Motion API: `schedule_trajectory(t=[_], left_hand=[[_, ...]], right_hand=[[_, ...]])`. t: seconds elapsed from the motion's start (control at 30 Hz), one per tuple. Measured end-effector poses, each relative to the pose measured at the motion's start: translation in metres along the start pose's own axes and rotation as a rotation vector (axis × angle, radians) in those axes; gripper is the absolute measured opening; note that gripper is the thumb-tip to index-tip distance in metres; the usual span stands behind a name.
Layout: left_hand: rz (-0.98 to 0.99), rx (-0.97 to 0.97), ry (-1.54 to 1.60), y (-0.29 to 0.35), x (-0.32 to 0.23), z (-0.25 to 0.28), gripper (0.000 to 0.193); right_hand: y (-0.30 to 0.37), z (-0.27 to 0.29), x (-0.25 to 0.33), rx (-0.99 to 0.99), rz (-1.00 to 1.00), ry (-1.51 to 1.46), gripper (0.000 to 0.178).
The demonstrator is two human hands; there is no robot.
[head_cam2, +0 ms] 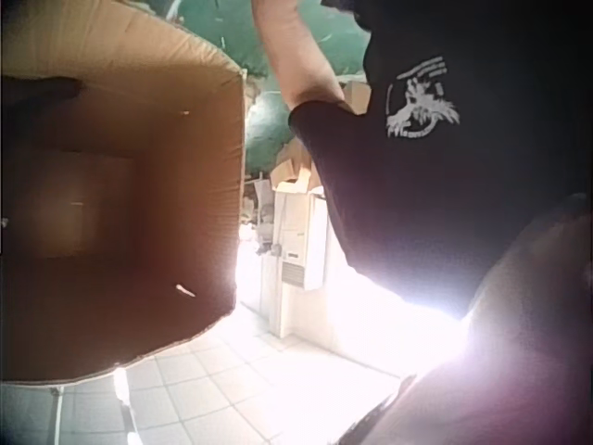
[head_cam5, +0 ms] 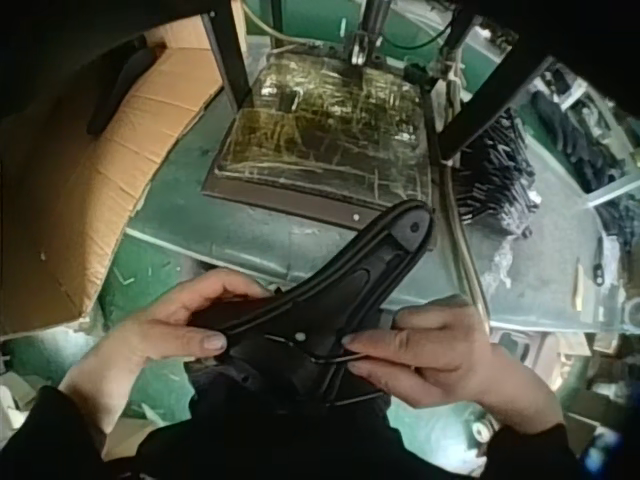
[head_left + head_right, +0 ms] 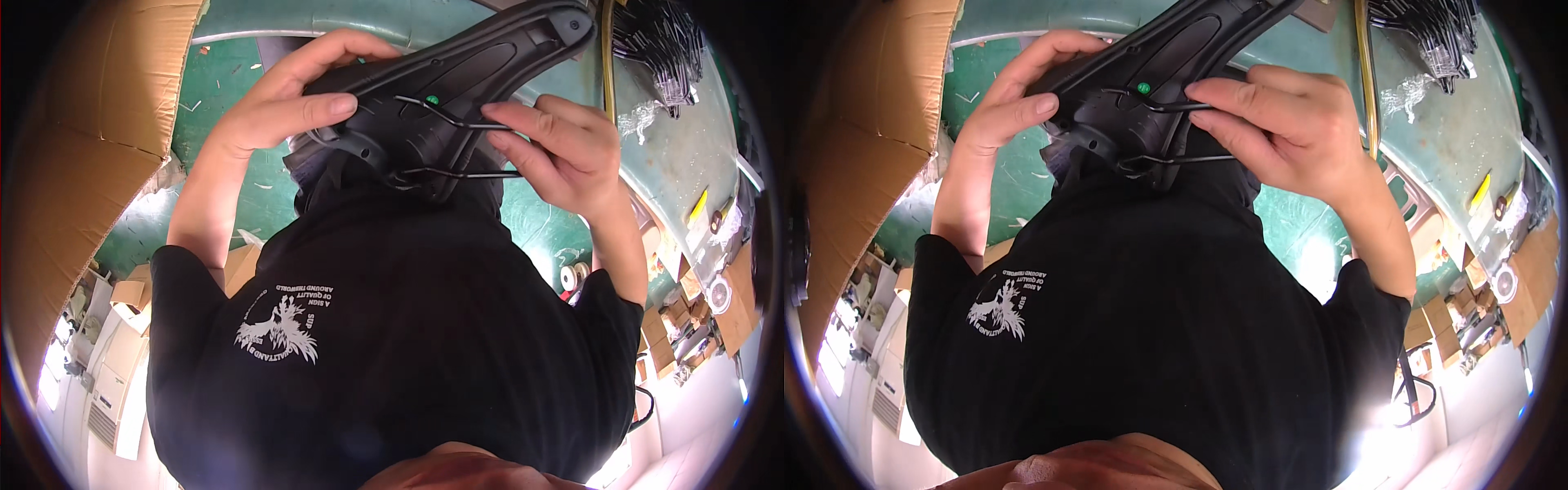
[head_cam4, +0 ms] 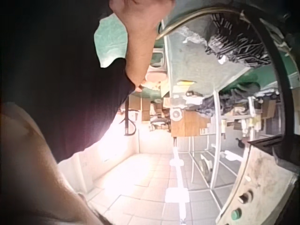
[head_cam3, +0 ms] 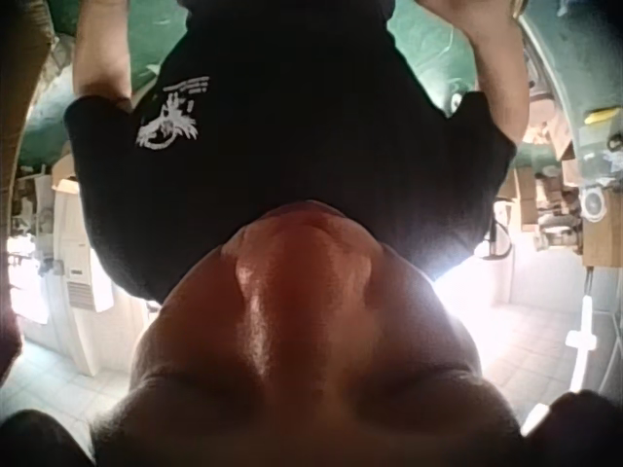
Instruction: Assembling bicycle seats by attaching rails to seat cushions using a specialized press machine.
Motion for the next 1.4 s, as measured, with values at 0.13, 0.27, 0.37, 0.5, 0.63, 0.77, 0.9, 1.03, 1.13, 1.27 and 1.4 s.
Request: schedule_trajectory(t=[0.13,0.27,0.37,0.5,0.63,0.77,0.9,1.03,1.13,1.27,1.4], left_hand=[[-0.077,-0.019,-0.042,-0.004,0.010,-0.003,0.064],[-0.092,-0.019,-0.005,-0.008,0.013,-0.009,0.056],[-0.029,-0.049,-0.044,-0.008,0.015,-0.010,0.059],[0.018,-0.048,-0.070,-0.013,0.017,-0.015,0.064],[0.029,-0.038,-0.127,-0.010,0.016,-0.015,0.064],[0.014,-0.050,-0.128,-0.010,0.015,-0.015,0.065],[0.016,-0.051,-0.125,-0.011,0.015,-0.015,0.065],[-0.007,0.031,-0.217,-0.020,0.006,-0.017,0.062],[-0.011,0.039,-0.231,-0.022,0.005,-0.017,0.059],[-0.080,-0.039,-0.283,-0.022,0.007,-0.016,0.043],[-0.031,-0.025,-0.200,-0.031,0.004,-0.015,0.045]], right_hand=[[-0.001,-0.004,0.002,0.040,0.046,0.067,0.028],[-0.003,-0.002,0.006,0.080,0.120,0.145,0.026],[-0.009,-0.002,0.009,0.132,0.204,0.211,0.026],[-0.023,-0.009,0.008,0.110,0.299,0.222,0.023],[-0.027,-0.018,0.004,0.111,0.284,0.197,0.021],[-0.027,-0.021,0.003,0.105,0.255,0.176,0.021],[-0.028,-0.022,0.001,0.095,0.242,0.170,0.019],[-0.026,-0.020,0.005,0.090,0.287,0.189,0.018],[-0.032,-0.022,0.003,0.100,0.291,0.209,0.015],[-0.045,-0.023,-0.007,0.104,0.363,0.161,0.013],[-0.044,-0.017,-0.013,0.148,0.345,0.164,0.016]])
Point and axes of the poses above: each hand's wrist, its own y-axis away from the middle knuckle, its own z-axis out of the back of the hand, x = y × z, the point moved 2 cm from there along -y, towards the middle knuckle
